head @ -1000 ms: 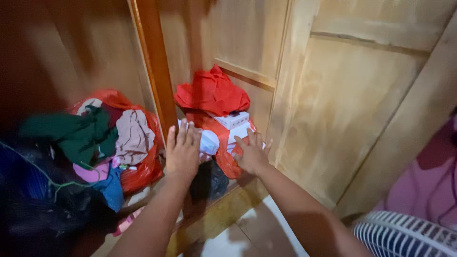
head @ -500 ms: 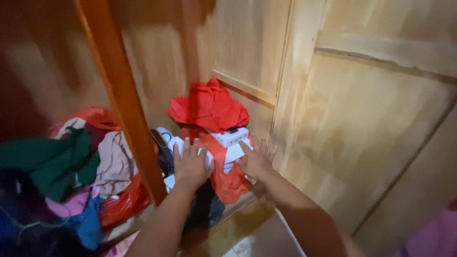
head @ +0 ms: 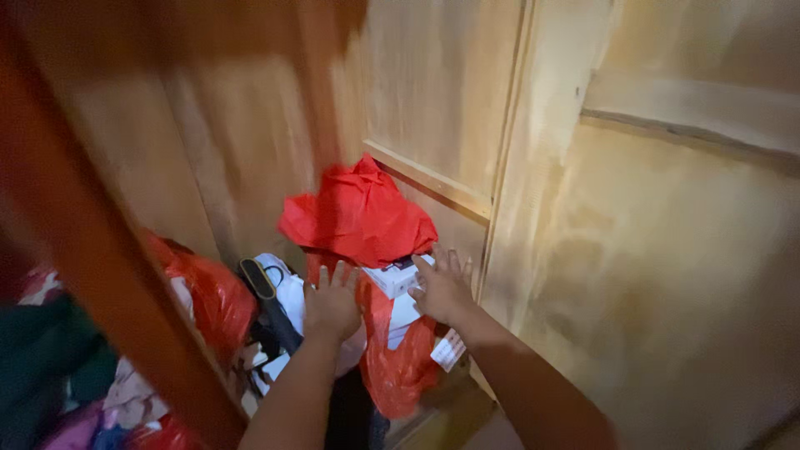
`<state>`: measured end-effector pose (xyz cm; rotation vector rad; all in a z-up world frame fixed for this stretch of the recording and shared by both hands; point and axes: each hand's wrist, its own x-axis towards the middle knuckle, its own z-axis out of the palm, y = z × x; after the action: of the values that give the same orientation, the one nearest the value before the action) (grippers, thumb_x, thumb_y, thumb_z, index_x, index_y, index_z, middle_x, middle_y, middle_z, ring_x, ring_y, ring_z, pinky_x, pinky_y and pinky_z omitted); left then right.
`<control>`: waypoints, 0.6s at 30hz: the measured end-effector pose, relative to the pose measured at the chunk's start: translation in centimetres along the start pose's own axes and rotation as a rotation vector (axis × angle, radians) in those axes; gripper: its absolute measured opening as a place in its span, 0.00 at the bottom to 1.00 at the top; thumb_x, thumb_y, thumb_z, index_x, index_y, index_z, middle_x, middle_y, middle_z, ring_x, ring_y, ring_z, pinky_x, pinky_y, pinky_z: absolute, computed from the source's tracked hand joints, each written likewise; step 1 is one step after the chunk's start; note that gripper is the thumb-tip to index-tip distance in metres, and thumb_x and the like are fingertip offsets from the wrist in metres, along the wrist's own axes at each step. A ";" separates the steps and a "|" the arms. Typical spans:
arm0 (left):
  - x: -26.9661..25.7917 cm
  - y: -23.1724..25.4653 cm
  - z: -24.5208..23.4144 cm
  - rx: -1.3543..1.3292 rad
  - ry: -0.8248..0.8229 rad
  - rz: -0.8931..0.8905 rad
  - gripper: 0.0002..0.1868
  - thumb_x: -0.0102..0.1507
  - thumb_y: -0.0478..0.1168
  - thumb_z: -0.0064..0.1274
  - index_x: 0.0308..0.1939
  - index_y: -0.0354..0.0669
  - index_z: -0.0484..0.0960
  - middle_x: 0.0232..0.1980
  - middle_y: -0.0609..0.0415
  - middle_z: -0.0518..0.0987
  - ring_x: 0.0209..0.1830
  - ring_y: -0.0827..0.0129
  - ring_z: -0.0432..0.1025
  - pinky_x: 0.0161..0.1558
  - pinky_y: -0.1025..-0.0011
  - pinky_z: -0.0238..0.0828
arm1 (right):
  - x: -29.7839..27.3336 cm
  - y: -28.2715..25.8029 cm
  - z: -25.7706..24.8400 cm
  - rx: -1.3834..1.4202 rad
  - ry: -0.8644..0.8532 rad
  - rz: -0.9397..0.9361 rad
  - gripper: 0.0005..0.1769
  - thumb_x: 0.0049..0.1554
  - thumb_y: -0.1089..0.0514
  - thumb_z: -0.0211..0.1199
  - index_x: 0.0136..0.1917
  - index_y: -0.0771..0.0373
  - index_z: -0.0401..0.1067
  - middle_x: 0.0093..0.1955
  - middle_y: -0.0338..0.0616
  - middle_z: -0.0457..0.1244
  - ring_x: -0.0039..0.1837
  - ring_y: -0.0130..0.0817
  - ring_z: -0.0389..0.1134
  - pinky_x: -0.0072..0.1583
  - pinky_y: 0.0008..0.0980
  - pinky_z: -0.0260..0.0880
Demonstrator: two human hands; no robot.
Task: The person removes items from a wooden closet and places them on a nearby chair. They handle a white plastic bag, a rectangular box, a red cloth, and a white cloth, moving each from the closet to the chair.
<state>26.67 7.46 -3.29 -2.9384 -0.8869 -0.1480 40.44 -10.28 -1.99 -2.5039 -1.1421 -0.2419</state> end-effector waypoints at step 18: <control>12.5 2.9 3.6 -0.375 -0.052 -0.075 0.39 0.54 0.42 0.61 0.70 0.48 0.67 0.86 0.55 0.42 0.62 0.46 0.73 0.62 0.50 0.70 | 4.5 2.4 2.6 0.023 -0.020 -0.107 0.35 0.53 0.45 0.68 0.72 0.52 0.65 0.80 0.60 0.45 0.82 0.59 0.40 0.74 0.75 0.33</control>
<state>38.91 12.21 -5.58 -3.2638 -1.0846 -0.2708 45.24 -7.57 -3.64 -2.4337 -1.2808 -0.2321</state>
